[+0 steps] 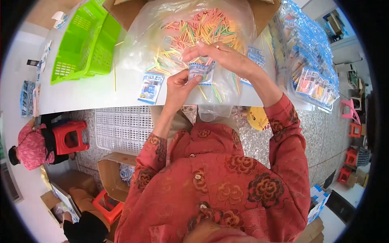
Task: The recorder is picking up bundles of colorful incense sticks and placing them into small clear plastic bags.
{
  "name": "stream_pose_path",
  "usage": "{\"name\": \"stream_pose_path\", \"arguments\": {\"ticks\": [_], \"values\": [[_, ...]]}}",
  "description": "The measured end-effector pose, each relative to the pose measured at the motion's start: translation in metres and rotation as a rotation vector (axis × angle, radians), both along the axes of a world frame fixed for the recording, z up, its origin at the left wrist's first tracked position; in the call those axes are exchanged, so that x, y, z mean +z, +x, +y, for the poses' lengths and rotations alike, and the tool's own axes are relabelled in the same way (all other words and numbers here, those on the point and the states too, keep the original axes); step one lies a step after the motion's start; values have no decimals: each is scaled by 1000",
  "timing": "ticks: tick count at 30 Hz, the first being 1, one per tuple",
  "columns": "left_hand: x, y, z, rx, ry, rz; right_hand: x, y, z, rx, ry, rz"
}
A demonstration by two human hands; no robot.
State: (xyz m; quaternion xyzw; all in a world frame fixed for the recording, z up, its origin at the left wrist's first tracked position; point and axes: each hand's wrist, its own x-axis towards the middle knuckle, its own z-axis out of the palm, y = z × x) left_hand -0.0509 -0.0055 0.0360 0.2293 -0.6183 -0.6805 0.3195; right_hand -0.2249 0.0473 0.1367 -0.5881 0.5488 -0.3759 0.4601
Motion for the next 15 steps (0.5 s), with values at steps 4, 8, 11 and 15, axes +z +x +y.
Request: {"name": "stream_pose_path", "arguments": {"ticks": [4,8,11,15], "values": [[6,0,2,-9,50,32,0,-3,2,-17,45,-38],[10,2,4,-32,83,31,4,-1,5,6,71,-30],[9,3,5,0,142,67,3,0,4,23,-82,-37],[9,8,5,-32,87,38,8,-2,3,38,-89,-90]]}}
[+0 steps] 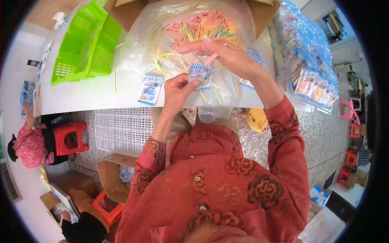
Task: The recorder is picking up bundles of colorful incense sticks and placing them into small clear plastic bags.
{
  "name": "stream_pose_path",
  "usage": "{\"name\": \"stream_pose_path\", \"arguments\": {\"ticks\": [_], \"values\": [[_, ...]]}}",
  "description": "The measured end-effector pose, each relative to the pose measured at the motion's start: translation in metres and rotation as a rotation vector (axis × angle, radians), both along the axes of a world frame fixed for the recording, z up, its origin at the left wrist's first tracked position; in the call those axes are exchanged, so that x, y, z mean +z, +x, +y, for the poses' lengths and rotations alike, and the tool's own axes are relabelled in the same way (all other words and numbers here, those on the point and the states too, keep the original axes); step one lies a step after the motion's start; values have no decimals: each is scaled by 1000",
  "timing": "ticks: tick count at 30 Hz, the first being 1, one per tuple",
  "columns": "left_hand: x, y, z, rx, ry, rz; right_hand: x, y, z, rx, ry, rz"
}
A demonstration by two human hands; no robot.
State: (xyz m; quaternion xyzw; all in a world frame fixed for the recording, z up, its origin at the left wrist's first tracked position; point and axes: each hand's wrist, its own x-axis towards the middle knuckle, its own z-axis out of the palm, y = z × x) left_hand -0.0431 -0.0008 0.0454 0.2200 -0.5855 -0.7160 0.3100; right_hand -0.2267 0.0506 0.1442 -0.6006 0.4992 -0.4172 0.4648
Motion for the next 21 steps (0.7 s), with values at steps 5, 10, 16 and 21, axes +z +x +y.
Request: {"name": "stream_pose_path", "arguments": {"ticks": [5,10,16,21], "values": [[11,2,4,10,-35,-10,4,8,3,44,-33,45],[11,3,6,25,-79,21,5,17,3,26,-26,106],[15,4,9,7,-195,-45,-4,18,0,96,-2,148],[10,5,11,-42,-90,-24,-3,19,4,68,-106,531]]}}
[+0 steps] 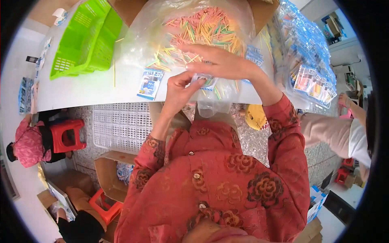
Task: The recorder is picking up bundles of colorful incense sticks and placing them into small clear plastic bags.
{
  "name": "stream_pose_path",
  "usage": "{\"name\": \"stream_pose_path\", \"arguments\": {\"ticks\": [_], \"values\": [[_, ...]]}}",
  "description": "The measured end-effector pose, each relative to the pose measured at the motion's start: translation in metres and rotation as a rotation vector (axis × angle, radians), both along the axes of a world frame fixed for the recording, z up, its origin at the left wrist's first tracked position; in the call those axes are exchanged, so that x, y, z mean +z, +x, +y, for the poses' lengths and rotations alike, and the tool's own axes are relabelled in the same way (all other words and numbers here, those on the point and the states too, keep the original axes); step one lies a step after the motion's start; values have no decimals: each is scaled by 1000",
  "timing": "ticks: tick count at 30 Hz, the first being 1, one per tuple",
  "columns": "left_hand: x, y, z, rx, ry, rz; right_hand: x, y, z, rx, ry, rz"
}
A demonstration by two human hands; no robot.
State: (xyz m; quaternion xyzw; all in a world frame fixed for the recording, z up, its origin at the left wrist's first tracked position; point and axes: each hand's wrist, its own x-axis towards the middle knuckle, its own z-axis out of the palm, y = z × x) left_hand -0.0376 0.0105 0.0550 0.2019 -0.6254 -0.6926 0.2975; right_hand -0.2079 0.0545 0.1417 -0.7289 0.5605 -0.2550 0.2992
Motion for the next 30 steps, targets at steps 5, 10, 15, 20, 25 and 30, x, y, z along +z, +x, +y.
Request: {"name": "stream_pose_path", "arguments": {"ticks": [5,10,15,20,25,30], "values": [[-1,1,-4,102,162,111,10,-10,11,-167,33,-520],[-1,-5,-4,171,222,138,-42,-5,29,-359,54,-569],[2,-10,9,245,48,96,-59,8,46,-463,-205,-470],[-4,-9,14,176,-44,73,-60,14,65,-475,-167,-382],[-2,-15,23,62,141,137,-66,9,85,-550,-325,-372],[-5,-24,26,118,-73,60,-70,-13,109,-797,-276,-421]]}}
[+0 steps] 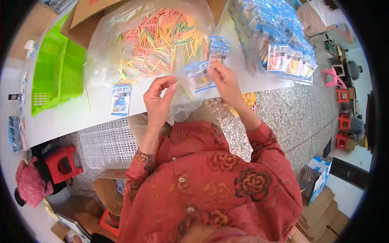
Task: The recorder is picking up bundles of colorful incense sticks and placing them into small clear plastic bags.
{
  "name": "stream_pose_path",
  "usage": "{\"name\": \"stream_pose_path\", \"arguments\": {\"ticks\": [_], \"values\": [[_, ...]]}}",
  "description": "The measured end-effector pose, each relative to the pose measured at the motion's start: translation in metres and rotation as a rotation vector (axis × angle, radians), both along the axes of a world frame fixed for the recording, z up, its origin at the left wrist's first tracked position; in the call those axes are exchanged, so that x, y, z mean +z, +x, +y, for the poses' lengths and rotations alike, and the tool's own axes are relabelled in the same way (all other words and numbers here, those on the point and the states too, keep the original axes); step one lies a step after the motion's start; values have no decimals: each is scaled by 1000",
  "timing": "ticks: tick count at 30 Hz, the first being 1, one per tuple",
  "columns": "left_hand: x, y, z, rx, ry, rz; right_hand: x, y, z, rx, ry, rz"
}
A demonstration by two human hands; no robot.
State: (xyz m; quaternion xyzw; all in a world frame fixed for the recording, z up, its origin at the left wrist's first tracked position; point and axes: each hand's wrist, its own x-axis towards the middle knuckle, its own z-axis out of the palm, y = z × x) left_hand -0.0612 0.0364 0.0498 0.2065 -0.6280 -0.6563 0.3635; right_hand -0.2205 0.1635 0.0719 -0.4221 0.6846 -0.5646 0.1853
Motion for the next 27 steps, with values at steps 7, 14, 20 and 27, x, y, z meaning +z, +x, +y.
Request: {"name": "stream_pose_path", "arguments": {"ticks": [7,14,20,27], "values": [[-11,21,-22,209,-251,-135,-71,-72,14,-285,43,-10],[-43,84,-77,587,-578,-417,-103,-84,6,-416,-66,162],[-69,112,-107,715,-847,-715,-113,-98,22,-488,71,194],[-60,108,-100,773,-694,-815,-85,-75,30,-530,113,292]]}}
